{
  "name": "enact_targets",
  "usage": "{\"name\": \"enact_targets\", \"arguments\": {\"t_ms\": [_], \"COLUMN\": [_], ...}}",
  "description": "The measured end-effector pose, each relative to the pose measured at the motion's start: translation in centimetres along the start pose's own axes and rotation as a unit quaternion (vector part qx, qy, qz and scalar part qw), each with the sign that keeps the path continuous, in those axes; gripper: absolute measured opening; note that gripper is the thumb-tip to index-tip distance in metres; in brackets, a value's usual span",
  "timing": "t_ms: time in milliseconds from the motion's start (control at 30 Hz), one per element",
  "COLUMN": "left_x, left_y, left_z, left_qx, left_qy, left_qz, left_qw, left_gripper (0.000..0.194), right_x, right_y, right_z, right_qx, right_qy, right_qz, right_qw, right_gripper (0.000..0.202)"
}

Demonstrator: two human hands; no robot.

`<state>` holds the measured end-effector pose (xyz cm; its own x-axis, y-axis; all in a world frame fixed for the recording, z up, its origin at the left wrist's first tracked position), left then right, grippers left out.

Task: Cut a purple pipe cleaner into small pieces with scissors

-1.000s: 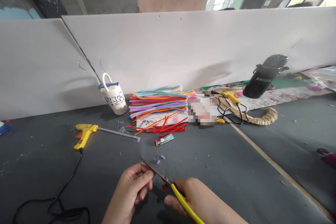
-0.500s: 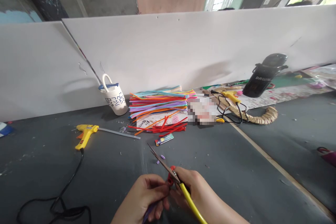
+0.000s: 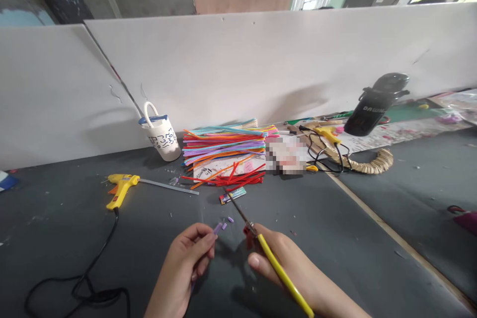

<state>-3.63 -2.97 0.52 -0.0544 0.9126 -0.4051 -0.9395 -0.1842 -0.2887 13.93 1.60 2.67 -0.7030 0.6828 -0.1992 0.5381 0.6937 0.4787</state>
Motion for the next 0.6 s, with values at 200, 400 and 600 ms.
{"name": "enact_targets", "arguments": {"t_ms": [200, 400, 600], "left_x": [0.0, -0.3, -0.4], "left_y": [0.6, 0.0, 0.0], "left_z": [0.4, 0.6, 0.4], "left_qx": [-0.008, 0.028, 0.027], "left_qy": [-0.038, -0.050, -0.011], "left_qz": [0.010, 0.013, 0.038], "left_qw": [0.999, 0.998, 0.999], "left_gripper": [0.015, 0.017, 0.020], "right_x": [-0.6, -0.5, -0.4], "right_y": [-0.6, -1.1, -1.4], "right_z": [-0.4, -0.8, -0.8], "right_qx": [-0.105, -0.088, -0.065], "right_qy": [-0.081, -0.088, -0.073], "right_qz": [-0.094, -0.096, -0.111], "right_qw": [0.987, 0.988, 0.989], "right_gripper": [0.034, 0.033, 0.031]}}
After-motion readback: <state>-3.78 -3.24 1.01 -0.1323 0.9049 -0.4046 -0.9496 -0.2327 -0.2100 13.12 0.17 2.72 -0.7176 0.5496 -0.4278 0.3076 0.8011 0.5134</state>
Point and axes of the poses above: each hand's wrist, its own x-axis towards the middle knuckle, its own y-axis out of the back of the hand, z = x × y, the point moved 3 cm from there along x, towards the middle knuckle, and after that the axes turned 8 degrees about -z, right-handed, at the moved point
